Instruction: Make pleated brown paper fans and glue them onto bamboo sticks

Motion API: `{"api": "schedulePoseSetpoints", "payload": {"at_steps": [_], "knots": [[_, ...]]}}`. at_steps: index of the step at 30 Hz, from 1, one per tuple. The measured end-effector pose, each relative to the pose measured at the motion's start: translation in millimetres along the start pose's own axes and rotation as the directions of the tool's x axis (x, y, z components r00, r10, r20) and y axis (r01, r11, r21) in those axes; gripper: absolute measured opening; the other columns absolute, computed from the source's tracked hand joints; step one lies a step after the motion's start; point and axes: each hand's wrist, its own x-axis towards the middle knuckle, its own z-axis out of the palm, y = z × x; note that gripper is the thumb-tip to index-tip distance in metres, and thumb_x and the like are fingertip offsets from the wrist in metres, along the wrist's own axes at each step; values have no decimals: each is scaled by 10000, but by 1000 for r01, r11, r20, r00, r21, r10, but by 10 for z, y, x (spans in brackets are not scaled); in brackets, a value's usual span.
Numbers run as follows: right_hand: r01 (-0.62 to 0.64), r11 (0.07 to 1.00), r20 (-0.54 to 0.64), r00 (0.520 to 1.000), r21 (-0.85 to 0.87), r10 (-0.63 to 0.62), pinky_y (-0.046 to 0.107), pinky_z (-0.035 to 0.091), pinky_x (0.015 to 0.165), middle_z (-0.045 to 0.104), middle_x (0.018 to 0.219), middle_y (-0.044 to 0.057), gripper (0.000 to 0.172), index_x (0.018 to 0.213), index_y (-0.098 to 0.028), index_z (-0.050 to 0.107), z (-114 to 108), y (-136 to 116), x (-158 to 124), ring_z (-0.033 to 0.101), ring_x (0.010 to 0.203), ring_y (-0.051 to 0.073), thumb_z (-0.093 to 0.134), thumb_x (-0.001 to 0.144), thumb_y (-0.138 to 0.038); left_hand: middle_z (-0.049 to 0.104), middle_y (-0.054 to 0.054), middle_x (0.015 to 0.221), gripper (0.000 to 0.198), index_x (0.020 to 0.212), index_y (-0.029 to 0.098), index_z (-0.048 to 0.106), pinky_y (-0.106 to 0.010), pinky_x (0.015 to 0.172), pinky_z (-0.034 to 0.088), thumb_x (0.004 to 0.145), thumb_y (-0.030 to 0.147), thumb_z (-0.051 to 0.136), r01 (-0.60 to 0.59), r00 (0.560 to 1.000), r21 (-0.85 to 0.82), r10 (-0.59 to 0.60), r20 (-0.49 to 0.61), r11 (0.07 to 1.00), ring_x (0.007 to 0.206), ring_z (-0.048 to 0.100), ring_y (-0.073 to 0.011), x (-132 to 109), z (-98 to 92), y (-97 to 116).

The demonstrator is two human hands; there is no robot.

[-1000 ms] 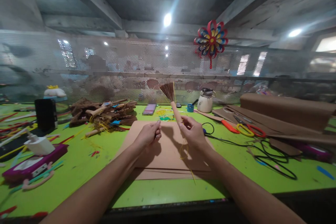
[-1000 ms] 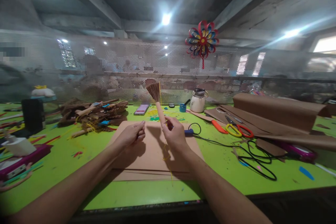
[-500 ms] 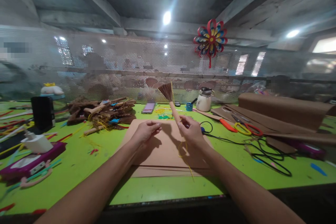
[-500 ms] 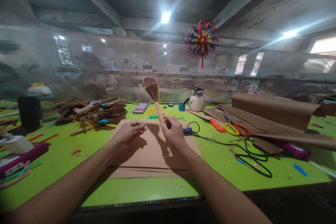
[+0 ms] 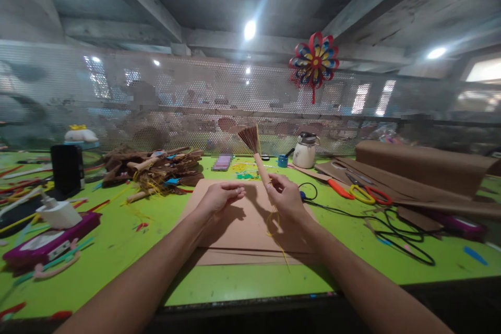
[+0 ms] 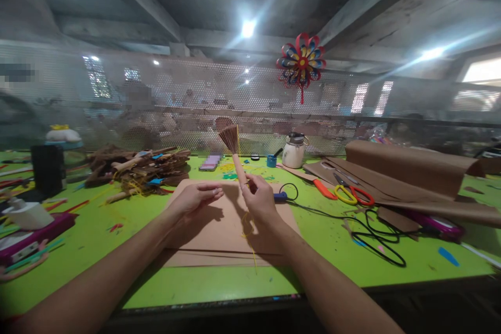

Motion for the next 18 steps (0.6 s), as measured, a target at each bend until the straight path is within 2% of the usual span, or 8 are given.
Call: {"api": "schedulePoseSetpoints", "payload": {"at_steps": [4, 7, 10, 12, 14, 16, 18], "knots": [[-15, 1000, -18, 1000, -1, 15, 260, 456, 595, 626, 759, 55, 306, 965, -130, 636, 1, 17, 16, 540, 637, 151, 528, 720, -277, 677, -96, 788, 173, 731, 84, 681, -244, 760, 490, 569, 26, 666, 35, 999, 22, -35, 6, 999, 740, 618, -143, -43, 46, 11], [-13, 1000, -40, 999, -14, 12, 256, 449, 592, 619, 747, 54, 322, 985, -123, 632, 9, 37, 22, 535, 638, 150, 524, 720, -273, 672, -110, 797, 200, 709, 83, 679, -236, 723, 493, 564, -20, 588, 85, 996, 27, -85, 0, 996, 734, 613, -145, -99, 112, 97], [-5, 1000, -60, 998, -28, 3, 257, 444, 589, 609, 736, 50, 329, 998, -118, 628, 19, 59, 23, 526, 631, 148, 513, 729, -268, 629, -70, 650, 209, 629, 85, 655, -172, 541, 453, 537, -27, 503, 59, 998, 49, -58, -15, 997, 582, 555, -93, -242, 189, 313], [-5, 1000, -64, 998, -25, 3, 261, 446, 600, 611, 754, 55, 333, 999, -112, 628, 17, 67, 25, 527, 638, 148, 513, 730, -269, 539, -15, 538, 137, 551, 109, 607, -141, 388, 328, 554, 28, 497, -12, 1000, 58, 12, -1, 998, 453, 428, -46, -432, 215, 494], [-1, 1000, -52, 999, -19, 0, 261, 448, 609, 615, 773, 61, 337, 1002, -108, 627, 8, 72, 29, 530, 648, 148, 514, 730, -272, 476, 3, 485, 93, 505, 132, 572, -153, 354, 276, 579, 111, 520, -42, 999, 90, 42, 2, 995, 420, 367, -46, -709, 185, 630], [2, 1000, -58, 998, -19, -4, 258, 448, 606, 615, 764, 57, 339, 1006, -113, 625, -2, 81, 40, 528, 645, 146, 509, 731, -273, 508, -13, 511, 128, 504, 163, 575, -200, 425, 374, 613, 227, 558, -55, 995, 134, 65, -70, 989, 465, 425, -85, -1056, 73, 658], [-2, 1000, -74, 997, -21, 0, 257, 447, 602, 613, 745, 50, 340, 1005, -120, 627, -7, 98, 55, 526, 636, 145, 506, 728, -275, 565, -23, 542, 144, 529, 204, 604, -266, 502, 440, 607, 325, 608, -33, 967, 265, 98, -235, 964, 524, 502, -135, -1433, -125, 554]]}}
